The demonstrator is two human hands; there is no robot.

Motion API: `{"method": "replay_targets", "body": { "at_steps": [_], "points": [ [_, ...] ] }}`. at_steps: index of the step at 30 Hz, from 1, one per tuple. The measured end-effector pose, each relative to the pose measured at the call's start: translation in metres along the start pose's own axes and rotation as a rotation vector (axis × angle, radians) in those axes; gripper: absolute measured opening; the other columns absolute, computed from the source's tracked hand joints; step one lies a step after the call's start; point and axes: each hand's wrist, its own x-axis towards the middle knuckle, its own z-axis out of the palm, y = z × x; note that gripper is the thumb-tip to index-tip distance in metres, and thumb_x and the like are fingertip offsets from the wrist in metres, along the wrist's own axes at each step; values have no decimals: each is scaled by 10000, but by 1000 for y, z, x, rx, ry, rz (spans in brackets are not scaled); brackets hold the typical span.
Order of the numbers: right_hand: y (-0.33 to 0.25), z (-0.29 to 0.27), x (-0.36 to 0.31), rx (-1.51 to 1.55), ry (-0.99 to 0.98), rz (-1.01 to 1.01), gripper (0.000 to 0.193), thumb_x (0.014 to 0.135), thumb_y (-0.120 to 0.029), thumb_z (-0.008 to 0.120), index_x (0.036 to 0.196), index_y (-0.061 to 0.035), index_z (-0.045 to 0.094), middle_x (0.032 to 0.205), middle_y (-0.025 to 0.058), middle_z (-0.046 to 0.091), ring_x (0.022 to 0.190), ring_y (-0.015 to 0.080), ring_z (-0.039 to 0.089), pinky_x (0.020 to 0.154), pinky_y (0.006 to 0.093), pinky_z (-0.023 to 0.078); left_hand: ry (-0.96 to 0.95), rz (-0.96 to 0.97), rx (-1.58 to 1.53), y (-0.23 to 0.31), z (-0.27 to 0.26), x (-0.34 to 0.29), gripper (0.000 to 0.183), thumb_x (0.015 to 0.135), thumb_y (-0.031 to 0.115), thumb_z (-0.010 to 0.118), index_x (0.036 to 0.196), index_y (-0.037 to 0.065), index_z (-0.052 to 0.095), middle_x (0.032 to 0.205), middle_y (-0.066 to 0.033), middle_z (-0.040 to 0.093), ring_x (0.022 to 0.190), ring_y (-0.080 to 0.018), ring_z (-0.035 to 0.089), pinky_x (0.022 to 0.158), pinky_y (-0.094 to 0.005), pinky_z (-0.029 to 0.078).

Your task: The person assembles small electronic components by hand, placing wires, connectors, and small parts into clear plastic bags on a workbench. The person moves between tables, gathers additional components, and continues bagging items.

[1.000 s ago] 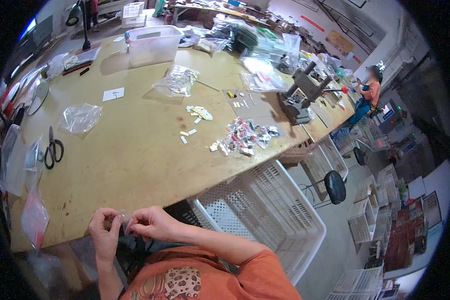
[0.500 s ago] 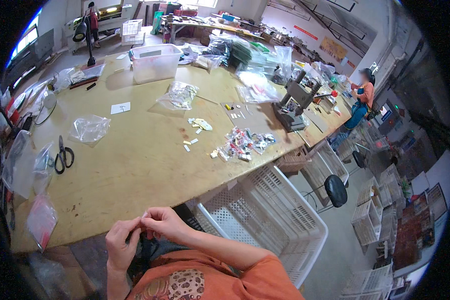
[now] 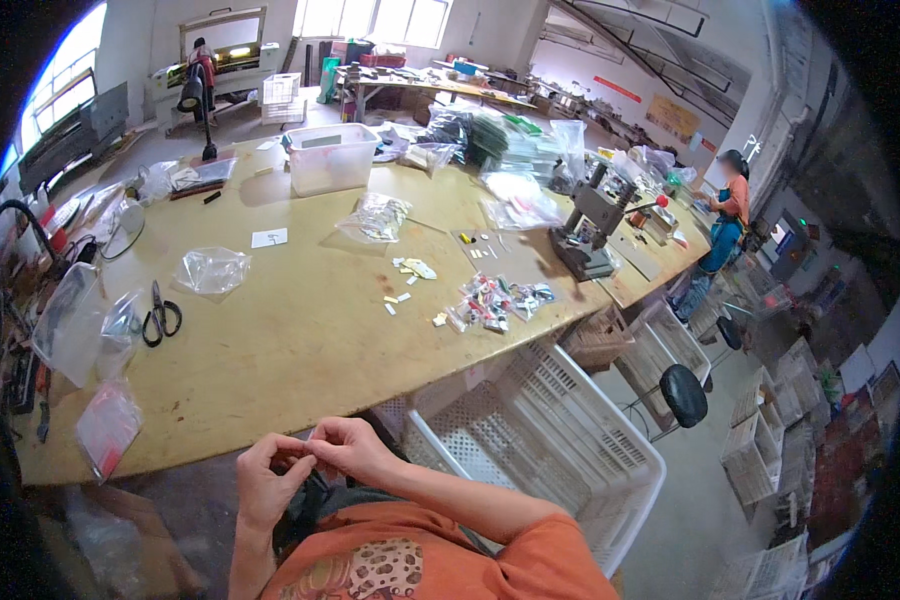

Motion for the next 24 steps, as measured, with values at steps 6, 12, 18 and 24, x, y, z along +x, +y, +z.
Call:
{"method": "replay_targets", "body": {
  "at_steps": [6, 12, 18, 24],
  "points": [
    [-10, -3, -7, -63, 3, -52, 212, 959, -180, 609, 820, -21, 597, 651, 3, 604, 541, 65, 552, 465, 210, 422, -37, -42, -36, -3, 3, 2, 61, 824, 10, 695, 870, -29, 683, 766, -54, 705, 687, -68, 639, 625, -224, 513],
    [-18, -12, -6, -44, -12, -58, 213, 957, -160, 610, 797, -24, 583, 644, -6, 596, 548, 67, 554, 468, 217, 431, -35, -29, -4, -8, 11, 11, 41, 843, 13, 669, 858, -21, 684, 749, -43, 700, 679, -59, 633, 610, -231, 511],
    [-21, -32, 6, -132, 59, -37, 190, 939, -126, 604, 787, -27, 547, 611, -9, 559, 515, 72, 535, 444, 231, 428, 93, 215, 358, -10, 36, 36, 37, 815, 10, 672, 802, 17, 638, 653, -84, 620, 556, -128, 600, 526, -269, 470],
    [-36, -71, 23, 143, 87, 65, 199, 920, -150, 598, 754, -59, 539, 581, 1, 553, 472, 86, 544, 415, 237, 424, 32, 438, 451, 9, 56, 83, 70, 779, 24, 673, 833, 59, 645, 660, -98, 605, 587, -244, 606, 544, -347, 482]
  ]
}}
